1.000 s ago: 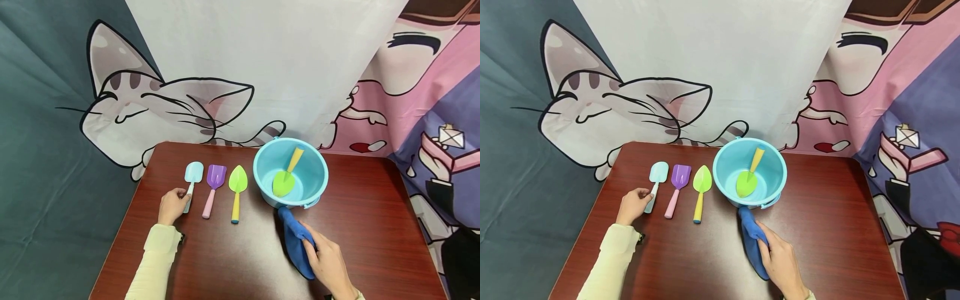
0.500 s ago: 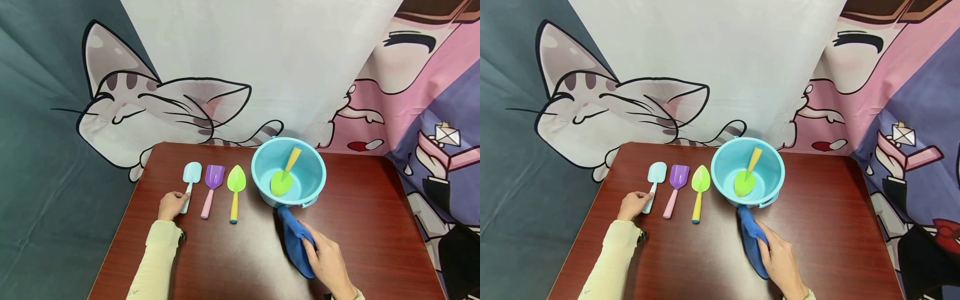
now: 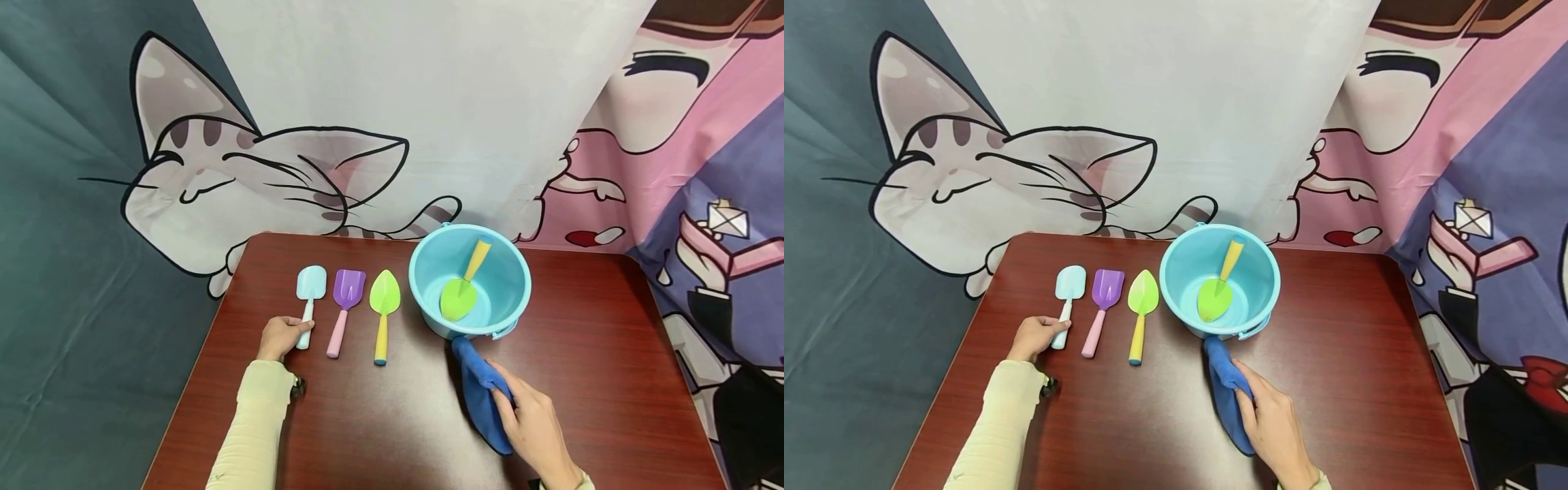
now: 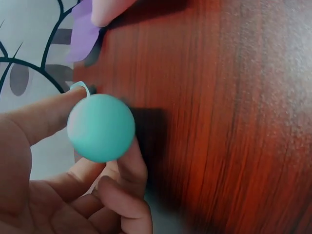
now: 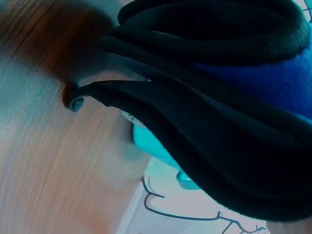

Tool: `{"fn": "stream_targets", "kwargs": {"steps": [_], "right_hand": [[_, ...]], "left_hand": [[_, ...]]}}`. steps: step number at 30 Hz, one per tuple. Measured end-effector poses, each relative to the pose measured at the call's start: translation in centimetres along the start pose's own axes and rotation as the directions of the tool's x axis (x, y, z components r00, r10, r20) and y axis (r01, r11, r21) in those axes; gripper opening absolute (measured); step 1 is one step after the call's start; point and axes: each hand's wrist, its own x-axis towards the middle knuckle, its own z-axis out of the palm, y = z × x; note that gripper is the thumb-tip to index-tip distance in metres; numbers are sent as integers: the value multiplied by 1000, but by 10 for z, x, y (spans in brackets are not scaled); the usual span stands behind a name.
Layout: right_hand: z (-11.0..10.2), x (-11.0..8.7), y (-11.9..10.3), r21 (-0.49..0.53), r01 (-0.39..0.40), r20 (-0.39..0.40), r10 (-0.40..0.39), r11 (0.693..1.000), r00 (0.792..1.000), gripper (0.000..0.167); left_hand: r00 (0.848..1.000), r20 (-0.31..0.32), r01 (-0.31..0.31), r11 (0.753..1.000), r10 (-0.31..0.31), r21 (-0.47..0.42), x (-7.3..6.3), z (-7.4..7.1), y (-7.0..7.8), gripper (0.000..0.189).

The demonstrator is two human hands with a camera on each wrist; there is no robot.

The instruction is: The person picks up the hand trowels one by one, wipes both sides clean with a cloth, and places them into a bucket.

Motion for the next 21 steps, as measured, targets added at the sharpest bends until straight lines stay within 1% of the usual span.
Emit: {"fn": "stream_targets", "kwargs": {"steps": [5, 7, 10, 13, 17, 21], "right_hand": [[1, 0, 0, 4, 0, -8, 0, 1000, 1000, 60], [1, 0, 0, 6, 1, -9, -1, 1000, 1000, 60], [1, 0, 0, 8, 3, -9, -3, 1000, 1000, 61], [1, -1, 0, 12, 1, -2, -1, 1000, 1000, 60], [0, 0, -1, 14, 3, -2, -3, 1000, 1000, 60], [0, 0, -2, 14, 3, -3, -3, 1000, 1000, 61]], "left_hand": [[999, 48, 27, 995, -23, -97, 1, -2, -2, 47], [998, 58, 37, 992, -30, -118, 1, -2, -2, 48], [998, 56, 36, 991, -29, -127, 1, -3, -3, 49], [999, 36, 21, 991, -16, -129, 0, -3, -3, 49], [1000, -11, -1, 990, 0, -139, -1, -3, -2, 49], [998, -59, -8, 989, -1, -145, -1, -4, 1, 48]]}}
